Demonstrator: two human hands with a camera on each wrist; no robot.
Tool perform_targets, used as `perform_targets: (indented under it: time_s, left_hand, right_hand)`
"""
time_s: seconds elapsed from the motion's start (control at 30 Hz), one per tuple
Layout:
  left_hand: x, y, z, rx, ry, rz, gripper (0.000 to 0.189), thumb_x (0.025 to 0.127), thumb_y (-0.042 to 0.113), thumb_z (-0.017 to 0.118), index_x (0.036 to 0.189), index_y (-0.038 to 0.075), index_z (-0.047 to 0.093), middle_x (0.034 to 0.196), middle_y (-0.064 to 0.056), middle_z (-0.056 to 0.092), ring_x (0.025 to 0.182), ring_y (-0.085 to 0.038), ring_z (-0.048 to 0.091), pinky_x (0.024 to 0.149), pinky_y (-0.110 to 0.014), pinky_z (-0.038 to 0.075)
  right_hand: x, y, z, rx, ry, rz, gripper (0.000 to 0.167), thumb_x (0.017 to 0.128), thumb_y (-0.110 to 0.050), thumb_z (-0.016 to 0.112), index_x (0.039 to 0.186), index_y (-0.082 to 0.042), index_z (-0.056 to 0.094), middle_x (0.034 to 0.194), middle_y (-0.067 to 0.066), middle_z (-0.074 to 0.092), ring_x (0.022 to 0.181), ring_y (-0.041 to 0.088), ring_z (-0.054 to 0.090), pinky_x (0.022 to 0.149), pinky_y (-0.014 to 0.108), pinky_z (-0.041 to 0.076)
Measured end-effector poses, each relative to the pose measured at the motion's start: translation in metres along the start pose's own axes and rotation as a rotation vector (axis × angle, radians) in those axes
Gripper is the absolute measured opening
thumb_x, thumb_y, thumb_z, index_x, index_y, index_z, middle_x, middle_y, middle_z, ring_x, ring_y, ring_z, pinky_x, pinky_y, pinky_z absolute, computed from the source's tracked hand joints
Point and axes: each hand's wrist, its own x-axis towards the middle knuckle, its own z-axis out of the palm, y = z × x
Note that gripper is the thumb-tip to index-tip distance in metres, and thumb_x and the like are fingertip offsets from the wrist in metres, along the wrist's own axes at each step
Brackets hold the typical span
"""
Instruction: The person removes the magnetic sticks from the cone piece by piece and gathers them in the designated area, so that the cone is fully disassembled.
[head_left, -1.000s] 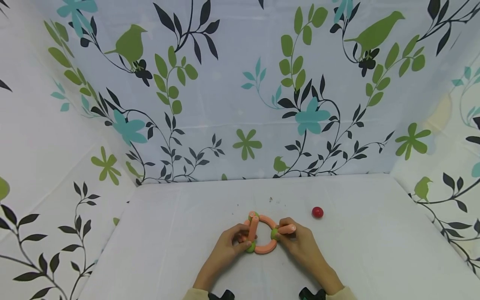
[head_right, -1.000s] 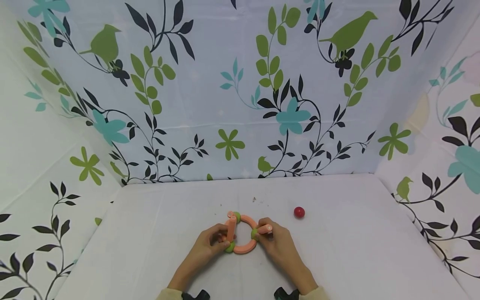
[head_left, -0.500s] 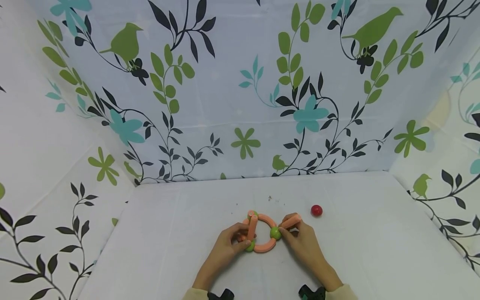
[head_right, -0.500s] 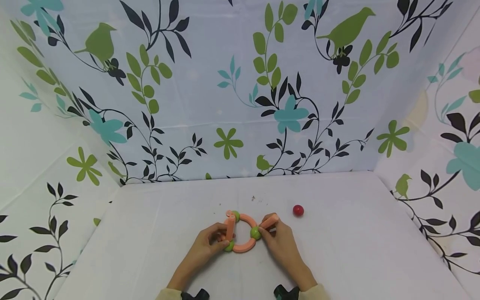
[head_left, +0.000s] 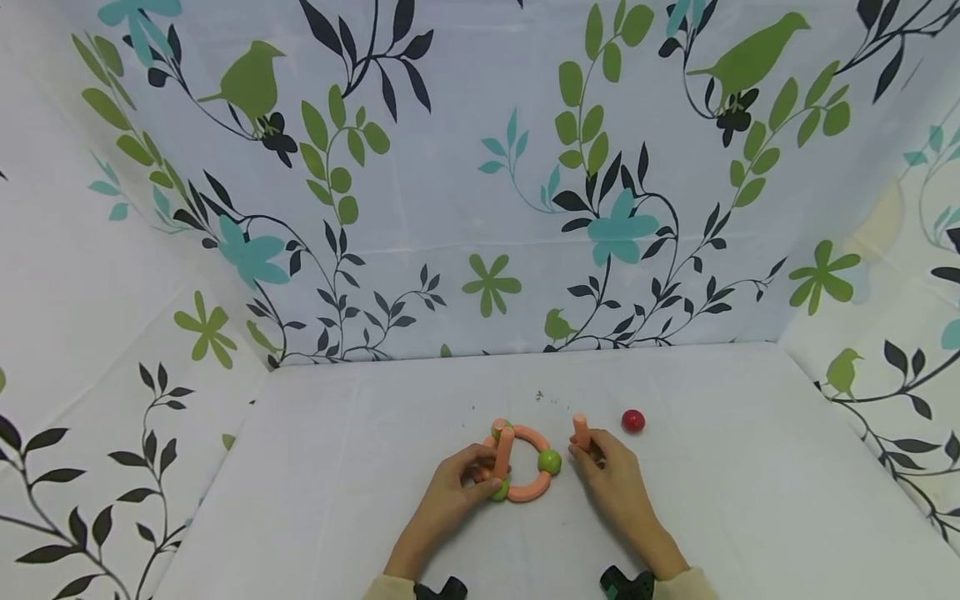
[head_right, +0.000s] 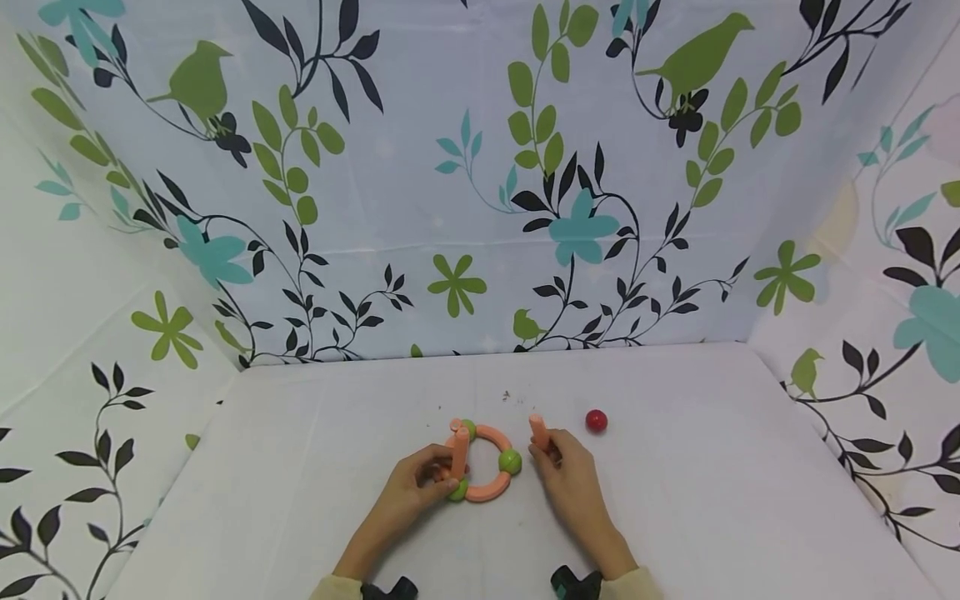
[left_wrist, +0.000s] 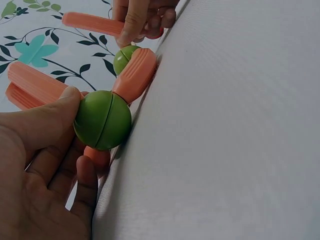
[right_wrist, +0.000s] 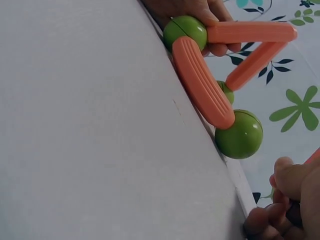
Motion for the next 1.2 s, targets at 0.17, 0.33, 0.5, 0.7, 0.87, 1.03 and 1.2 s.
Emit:
perform_targets:
  time_s: [0.17,0.33,0.5,0.7,0.87,1.03,1.2]
  left_hand:
    - [0.001,-0.002,0.000,-0.009,-0.005,-0.018,0.033,0.090,0.012,0.080,0.121,0.017,0.071,0.113,-0.005,0.078,0.092,-0.007,0.063,0.086,-0.021,0.050]
    - [0.001,-0.002,-0.001,-0.023,-0.005,-0.025,0.032,0.090,0.012,0.080,0.121,0.016,0.071,0.113,-0.006,0.078,0.092,-0.008,0.063,0.086,-0.021,0.050]
    - [0.001,-0.001,-0.001,-0.009,0.000,-0.033,0.032,0.090,0.013,0.080,0.120,0.017,0.072,0.114,-0.005,0.076,0.093,-0.008,0.062,0.087,-0.022,0.050]
    - [0.000,0.000,0.000,0.002,0.004,-0.039,0.033,0.090,0.012,0.080,0.121,0.018,0.072,0.114,-0.005,0.075,0.092,-0.008,0.061,0.086,-0.022,0.050]
    - [0.001,-0.002,0.000,-0.007,-0.003,-0.042,0.033,0.090,0.011,0.080,0.121,0.017,0.071,0.115,-0.005,0.075,0.091,-0.007,0.061,0.086,-0.021,0.050]
    - [0.002,-0.004,0.000,-0.005,-0.002,-0.043,0.033,0.090,0.012,0.080,0.121,0.017,0.071,0.114,-0.005,0.075,0.092,-0.008,0.061,0.086,-0.022,0.050]
    - [0.002,-0.003,0.000,-0.015,0.002,-0.037,0.032,0.089,0.012,0.080,0.120,0.017,0.072,0.114,-0.006,0.075,0.091,-0.008,0.061,0.085,-0.022,0.050]
  right_hand:
    - [0.003,0.001,-0.006,-0.007,-0.040,0.098,0.014,0.097,-0.018,0.075,0.094,-0.007,0.067,0.071,0.000,0.052,0.064,0.007,0.044,0.055,0.022,0.036]
    - [0.007,0.003,-0.012,-0.046,-0.050,0.133,0.019,0.101,-0.019,0.069,0.109,-0.001,0.071,0.079,0.005,0.056,0.069,0.011,0.047,0.058,0.022,0.038]
    - [0.009,0.003,-0.015,-0.079,-0.059,0.140,0.031,0.102,-0.016,0.067,0.125,0.004,0.070,0.088,0.009,0.056,0.075,0.016,0.047,0.061,0.023,0.039]
    - [0.007,0.003,-0.014,-0.090,-0.057,0.158,0.033,0.100,-0.013,0.070,0.128,0.003,0.070,0.094,0.011,0.059,0.080,0.018,0.048,0.064,0.022,0.038]
    - [0.005,0.004,-0.015,-0.119,-0.053,0.159,0.036,0.099,-0.012,0.070,0.132,0.004,0.068,0.095,0.012,0.063,0.079,0.017,0.050,0.062,0.022,0.039]
    - [0.005,0.004,-0.015,-0.124,-0.060,0.161,0.041,0.099,-0.012,0.070,0.137,0.004,0.065,0.096,0.013,0.063,0.078,0.016,0.050,0.061,0.022,0.038]
    - [0.006,0.004,-0.014,-0.136,-0.059,0.156,0.042,0.098,-0.012,0.070,0.136,0.004,0.065,0.092,0.011,0.061,0.075,0.016,0.048,0.059,0.022,0.038]
